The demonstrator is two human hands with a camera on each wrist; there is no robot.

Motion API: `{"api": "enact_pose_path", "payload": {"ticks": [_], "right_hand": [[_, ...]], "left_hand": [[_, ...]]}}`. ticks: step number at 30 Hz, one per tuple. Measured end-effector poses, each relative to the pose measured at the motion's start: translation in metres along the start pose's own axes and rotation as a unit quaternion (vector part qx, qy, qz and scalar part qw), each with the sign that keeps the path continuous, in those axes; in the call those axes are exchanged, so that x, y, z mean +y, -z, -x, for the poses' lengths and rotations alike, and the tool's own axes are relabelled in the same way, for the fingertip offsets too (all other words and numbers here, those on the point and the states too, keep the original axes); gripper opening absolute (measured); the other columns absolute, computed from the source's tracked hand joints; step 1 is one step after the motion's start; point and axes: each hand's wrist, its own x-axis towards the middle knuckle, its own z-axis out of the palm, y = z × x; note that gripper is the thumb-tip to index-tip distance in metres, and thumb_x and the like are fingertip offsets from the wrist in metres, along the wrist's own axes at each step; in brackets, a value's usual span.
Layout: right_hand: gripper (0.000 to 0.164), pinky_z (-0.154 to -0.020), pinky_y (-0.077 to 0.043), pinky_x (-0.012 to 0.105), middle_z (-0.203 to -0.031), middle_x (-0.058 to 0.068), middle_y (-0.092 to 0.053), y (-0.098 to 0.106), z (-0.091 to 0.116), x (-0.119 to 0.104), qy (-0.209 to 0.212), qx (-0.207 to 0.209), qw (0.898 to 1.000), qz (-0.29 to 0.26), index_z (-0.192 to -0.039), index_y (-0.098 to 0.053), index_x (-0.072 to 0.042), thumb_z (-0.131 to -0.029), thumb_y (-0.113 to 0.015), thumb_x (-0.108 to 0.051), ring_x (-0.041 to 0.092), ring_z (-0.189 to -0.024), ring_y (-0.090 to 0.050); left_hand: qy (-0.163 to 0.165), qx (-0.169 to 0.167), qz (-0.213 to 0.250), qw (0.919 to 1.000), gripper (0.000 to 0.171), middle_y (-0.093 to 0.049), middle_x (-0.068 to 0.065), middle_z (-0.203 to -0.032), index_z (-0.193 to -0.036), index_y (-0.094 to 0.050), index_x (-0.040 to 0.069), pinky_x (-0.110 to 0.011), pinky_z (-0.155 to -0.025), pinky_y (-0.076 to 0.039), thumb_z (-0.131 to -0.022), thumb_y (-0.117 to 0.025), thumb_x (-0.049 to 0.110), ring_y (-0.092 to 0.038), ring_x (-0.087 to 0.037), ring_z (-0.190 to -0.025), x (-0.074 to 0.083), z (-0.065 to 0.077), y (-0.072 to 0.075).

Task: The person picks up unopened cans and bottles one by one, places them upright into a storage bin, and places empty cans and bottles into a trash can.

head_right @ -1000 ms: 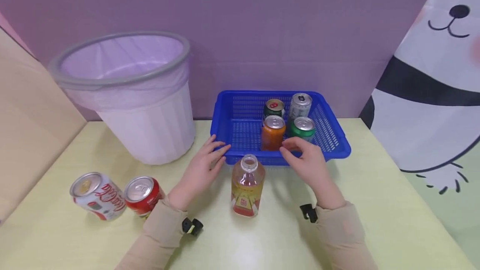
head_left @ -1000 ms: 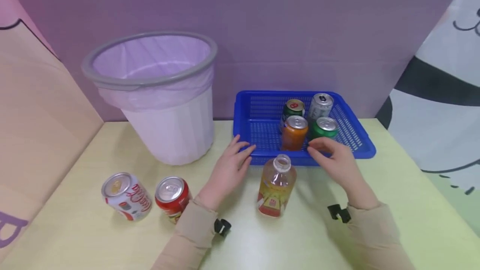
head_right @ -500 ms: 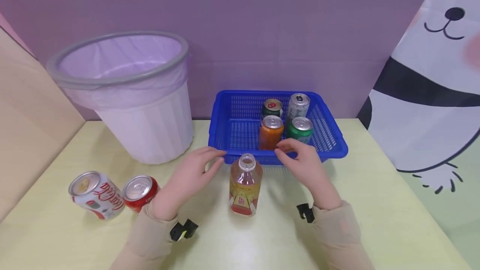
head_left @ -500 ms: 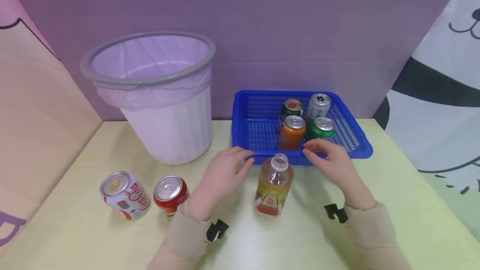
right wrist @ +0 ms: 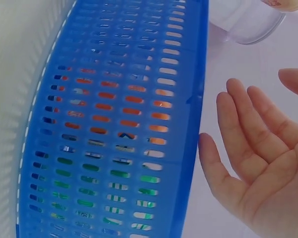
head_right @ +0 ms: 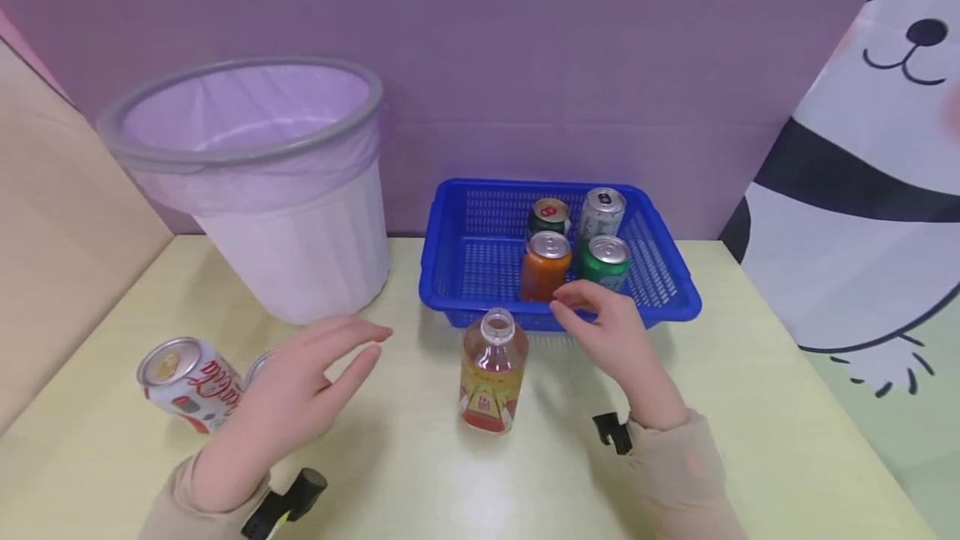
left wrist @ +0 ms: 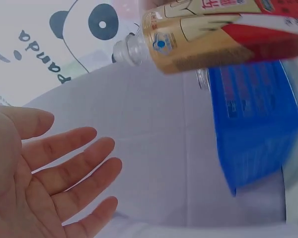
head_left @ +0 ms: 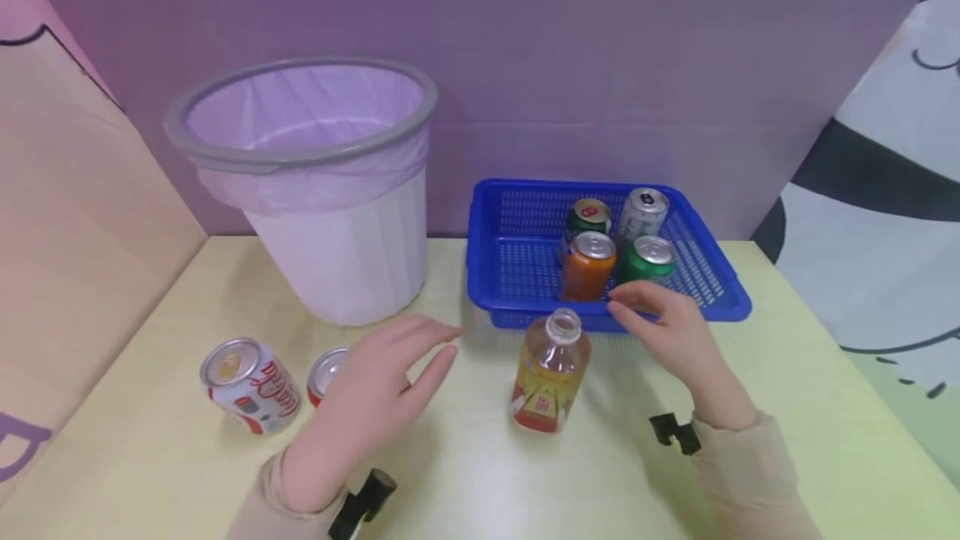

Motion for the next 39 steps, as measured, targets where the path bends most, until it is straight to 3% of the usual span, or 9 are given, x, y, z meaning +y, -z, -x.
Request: {"api": "enact_pose_path", "payload": {"ticks": [10,13,16,19,22,26,30,34,39], "right_hand": [[0.011,-0.072,-0.047,0.007,-0.087,-0.005,-0.07,0.002,0.005,-0.013,0.044,0.097,0.992,-0.059,-0.093,-0.068,0.003,-0.09,-0.06,-0.005,-0.012,-0.079,-0.056],[0.007,-0.068,-0.047,0.005,-0.084,-0.02,-0.066,0.002,0.01,-0.02,0.134,0.177,0.969,-0.112,-0.087,-0.066,0.008,-0.086,-0.06,0.004,-0.012,-0.076,-0.059],[0.015,-0.068,-0.049,0.006,-0.083,-0.016,-0.068,-0.002,0.016,-0.033,0.266,0.226,0.922,-0.168,-0.081,-0.063,0.014,-0.087,-0.061,0.001,-0.006,-0.076,-0.062],[0.027,-0.074,-0.051,0.011,-0.082,0.001,-0.07,-0.014,0.022,-0.053,0.374,0.172,0.888,-0.207,-0.082,-0.063,0.014,-0.091,-0.06,-0.011,0.002,-0.078,-0.064],[0.024,-0.074,-0.051,0.014,-0.085,0.008,-0.069,-0.03,0.028,-0.077,0.417,0.026,0.887,-0.196,-0.093,-0.064,0.007,-0.094,-0.058,-0.016,0.008,-0.079,-0.063],[0.02,-0.077,-0.051,0.013,-0.095,0.002,-0.068,-0.057,0.033,-0.1,0.385,-0.162,0.899,-0.13,-0.108,-0.064,-0.005,-0.091,-0.063,-0.017,0.006,-0.086,-0.063],[0.027,-0.085,-0.05,0.014,-0.101,0.004,-0.069,-0.091,0.03,-0.116,0.312,-0.258,0.903,-0.142,-0.113,-0.062,-0.005,-0.087,-0.067,-0.013,0.004,-0.092,-0.064],[0.024,-0.085,-0.05,0.016,-0.1,0.005,-0.069,-0.125,0.026,-0.132,0.209,-0.291,0.911,-0.203,-0.11,-0.063,-0.006,-0.087,-0.067,-0.012,0.002,-0.092,-0.062],[0.032,-0.078,-0.051,0.018,-0.081,0.0,-0.057,-0.161,0.024,-0.145,0.053,-0.244,0.933,-0.258,-0.1,-0.06,-0.008,-0.076,-0.079,-0.016,0.005,-0.08,-0.054]], "left_hand": [[0.061,0.091,-0.009,0.9939,0.019,-0.071,-0.004,-0.099,-0.101,-0.07,0.008,-0.011,-0.089,-0.043,-0.085,-0.063,0.001,-0.063,-0.008,-0.095,-0.034,0.037,0.051],[0.101,0.133,0.003,0.9859,0.018,-0.071,-0.011,-0.097,-0.1,-0.071,0.005,-0.001,-0.089,-0.035,-0.087,-0.06,-0.001,-0.056,0.01,-0.097,-0.046,0.04,0.065],[0.138,0.168,0.005,0.976,0.017,-0.071,-0.011,-0.095,-0.099,-0.071,0.003,0.0,-0.088,-0.034,-0.089,-0.058,0.0,-0.048,0.022,-0.096,-0.055,0.042,0.076],[0.167,0.187,-0.005,0.968,0.016,-0.068,0.016,-0.095,-0.098,-0.07,0.001,0.0,-0.088,-0.032,-0.091,-0.057,0.004,-0.047,0.023,-0.095,-0.061,0.044,0.084],[0.18,0.195,-0.007,0.9641,0.015,-0.055,0.039,-0.093,-0.097,-0.07,0.0,-0.001,-0.087,-0.031,-0.092,-0.056,0.005,-0.047,0.024,-0.093,-0.065,0.046,0.086],[0.177,0.188,-0.022,0.966,0.015,-0.066,0.022,-0.093,-0.097,-0.07,0.0,0.0,-0.086,-0.03,-0.091,-0.057,0.005,-0.045,0.025,-0.092,-0.068,0.046,0.083],[0.168,0.185,-0.043,0.9672,0.015,-0.07,-0.017,-0.093,-0.098,-0.07,0.0,0.003,-0.085,-0.028,-0.089,-0.058,0.002,-0.041,0.028,-0.094,-0.07,0.046,0.08],[0.178,0.19,-0.052,0.9641,0.016,-0.069,-0.02,-0.094,-0.099,-0.07,-0.001,0.002,-0.086,-0.025,-0.089,-0.057,0.003,-0.039,0.028,-0.094,-0.071,0.048,0.081],[0.183,0.184,-0.055,0.9642,0.016,-0.07,-0.019,-0.094,-0.099,-0.07,-0.001,0.002,-0.086,-0.025,-0.09,-0.057,0.004,-0.038,0.029,-0.095,-0.071,0.048,0.081]]}}
